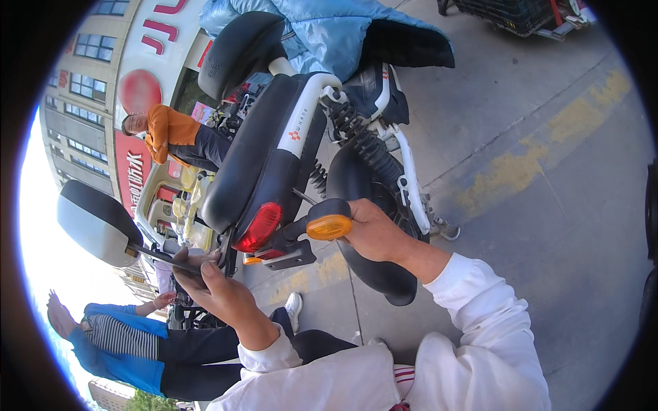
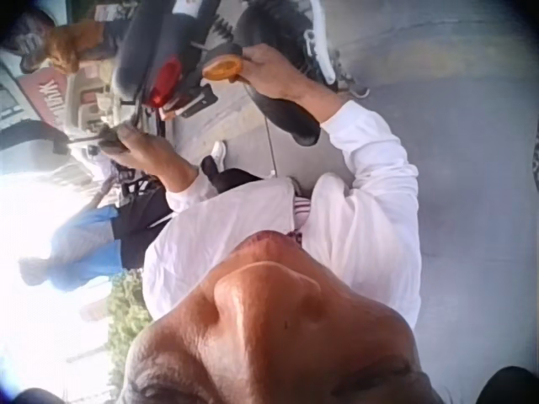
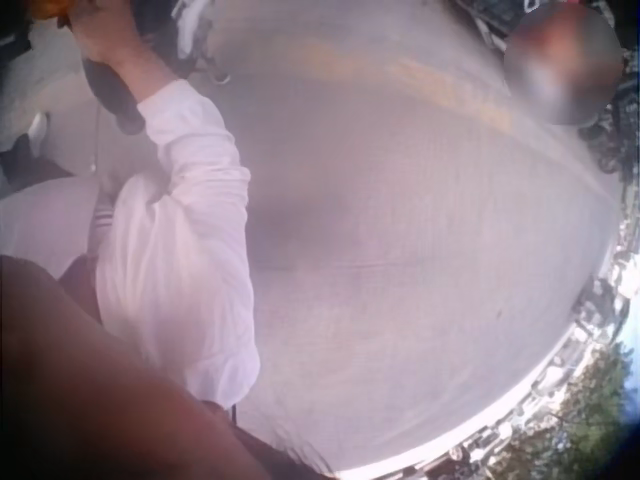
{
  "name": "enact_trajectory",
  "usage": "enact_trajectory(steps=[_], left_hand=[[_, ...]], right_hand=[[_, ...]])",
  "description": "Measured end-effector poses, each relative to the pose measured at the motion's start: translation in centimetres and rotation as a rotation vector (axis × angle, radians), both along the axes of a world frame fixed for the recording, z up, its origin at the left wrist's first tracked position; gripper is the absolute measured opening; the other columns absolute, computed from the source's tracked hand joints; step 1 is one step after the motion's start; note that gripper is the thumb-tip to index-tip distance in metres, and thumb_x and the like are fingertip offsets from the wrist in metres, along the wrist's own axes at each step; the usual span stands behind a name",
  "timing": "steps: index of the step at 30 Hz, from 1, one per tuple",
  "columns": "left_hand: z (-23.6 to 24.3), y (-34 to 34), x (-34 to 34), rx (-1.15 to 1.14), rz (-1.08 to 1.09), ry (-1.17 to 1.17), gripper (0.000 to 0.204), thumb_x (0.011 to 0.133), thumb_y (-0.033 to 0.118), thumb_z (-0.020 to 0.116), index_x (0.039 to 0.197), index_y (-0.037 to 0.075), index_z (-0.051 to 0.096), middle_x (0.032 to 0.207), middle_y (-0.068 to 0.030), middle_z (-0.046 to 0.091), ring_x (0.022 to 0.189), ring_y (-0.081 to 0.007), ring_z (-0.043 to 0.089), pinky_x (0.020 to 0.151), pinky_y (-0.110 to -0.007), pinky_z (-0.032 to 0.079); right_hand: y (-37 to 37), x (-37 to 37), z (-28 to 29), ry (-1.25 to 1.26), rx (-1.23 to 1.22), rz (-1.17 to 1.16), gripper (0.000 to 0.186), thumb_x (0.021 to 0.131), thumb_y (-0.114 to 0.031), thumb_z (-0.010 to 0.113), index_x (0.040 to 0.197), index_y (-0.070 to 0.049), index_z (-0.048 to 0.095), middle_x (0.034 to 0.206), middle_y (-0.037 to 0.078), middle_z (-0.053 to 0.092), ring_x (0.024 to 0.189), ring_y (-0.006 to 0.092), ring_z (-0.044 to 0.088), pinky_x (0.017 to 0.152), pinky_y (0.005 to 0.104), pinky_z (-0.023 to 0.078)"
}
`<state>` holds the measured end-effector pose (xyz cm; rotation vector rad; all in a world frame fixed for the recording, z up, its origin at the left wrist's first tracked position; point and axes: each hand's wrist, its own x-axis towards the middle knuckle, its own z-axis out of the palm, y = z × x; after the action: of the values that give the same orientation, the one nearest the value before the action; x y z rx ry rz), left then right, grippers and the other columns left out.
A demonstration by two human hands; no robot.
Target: The person uses a screwdriver to remove and reattach screws on the rear light assembly of a white electric scooter. They adjust the taillight and reflectors, then walk to a tool cart to select a different screwdriver before returning to continue tightening components on the scooter's rear.
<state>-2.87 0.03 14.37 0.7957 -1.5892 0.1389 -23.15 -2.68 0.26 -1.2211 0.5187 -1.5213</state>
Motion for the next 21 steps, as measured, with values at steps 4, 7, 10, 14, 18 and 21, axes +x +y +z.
enact_trajectory(steps=[4, 7, 10, 14, 18, 21], left_hand=[[-0.1, 0.1, -0.7, -0.004, 0.009, 0.044, 0.065, 0.089, 0.04, 0.066, 0.13, -0.006, 0.045, 0.094, -0.0062, 0.053, 0.088, -0.0153, 0.056, 0.087, -0.028, 0.046], [-0.2, 0.0, -0.6, -0.016, 0.009, 0.049, 0.066, 0.089, 0.04, 0.066, 0.131, -0.006, 0.045, 0.094, -0.006, 0.053, 0.088, -0.0154, 0.056, 0.086, -0.029, 0.047], [-0.4, 0.1, -1.2, -0.027, 0.038, 0.075, 0.065, 0.09, 0.039, 0.066, 0.132, -0.005, 0.044, 0.094, -0.0058, 0.052, 0.089, -0.0156, 0.056, 0.085, -0.031, 0.048], [-0.6, -0.1, -0.3, -0.01, -0.047, 0.038, 0.068, 0.091, 0.037, 0.068, 0.137, -0.004, 0.04, 0.099, -0.008, 0.053, 0.096, -0.0166, 0.057, 0.092, -0.032, 0.046], [-4.1, -1.3, -0.1, -0.037, -0.442, 0.171, 0.064, 0.096, 0.038, 0.06, 0.139, -0.002, 0.035, 0.118, -0.0122, 0.05, 0.117, -0.0205, 0.051, 0.103, -0.038, 0.041], [-9.7, -0.6, 1.9, 0.085, -0.44, 0.284, 0.045, 0.096, 0.032, 0.055, 0.127, 0.003, 0.042, 0.117, -0.0113, 0.05, 0.112, -0.0205, 0.051, 0.101, -0.037, 0.041]], right_hand=[[-0.5, 0.6, -0.7, 0.016, -0.08, -0.117, 0.021, 0.096, -0.013, 0.053, 0.096, 0.001, 0.068, 0.072, 0.016, 0.061, 0.065, 0.0244, 0.058, 0.068, 0.0364, 0.047], [0.8, 0.8, -0.2, 0.182, -0.005, -0.362, 0.019, 0.094, -0.013, 0.055, 0.1, -0.003, 0.07, 0.077, 0.018, 0.065, 0.068, 0.0333, 0.06, 0.069, 0.0375, 0.047], [0.7, 1.2, -0.1, 0.093, -0.056, -0.408, 0.018, 0.092, -0.011, 0.057, 0.103, -0.006, 0.071, 0.083, 0.019, 0.067, 0.073, 0.0394, 0.06, 0.069, 0.0377, 0.048], [1.0, 0.4, 0.7, 0.083, -0.059, -0.303, 0.018, 0.091, -0.008, 0.059, 0.104, -0.005, 0.071, 0.083, 0.016, 0.069, 0.074, 0.0314, 0.063, 0.073, 0.0352, 0.048], [1.6, -0.1, 1.4, 0.11, -0.053, -0.316, 0.017, 0.09, -0.005, 0.059, 0.103, -0.003, 0.07, 0.084, 0.013, 0.07, 0.075, 0.0236, 0.063, 0.076, 0.0325, 0.048], [1.7, -0.3, 1.3, 0.174, -0.038, -0.352, 0.017, 0.09, -0.004, 0.058, 0.103, -0.002, 0.069, 0.086, 0.014, 0.07, 0.078, 0.0243, 0.064, 0.077, 0.0322, 0.048]])
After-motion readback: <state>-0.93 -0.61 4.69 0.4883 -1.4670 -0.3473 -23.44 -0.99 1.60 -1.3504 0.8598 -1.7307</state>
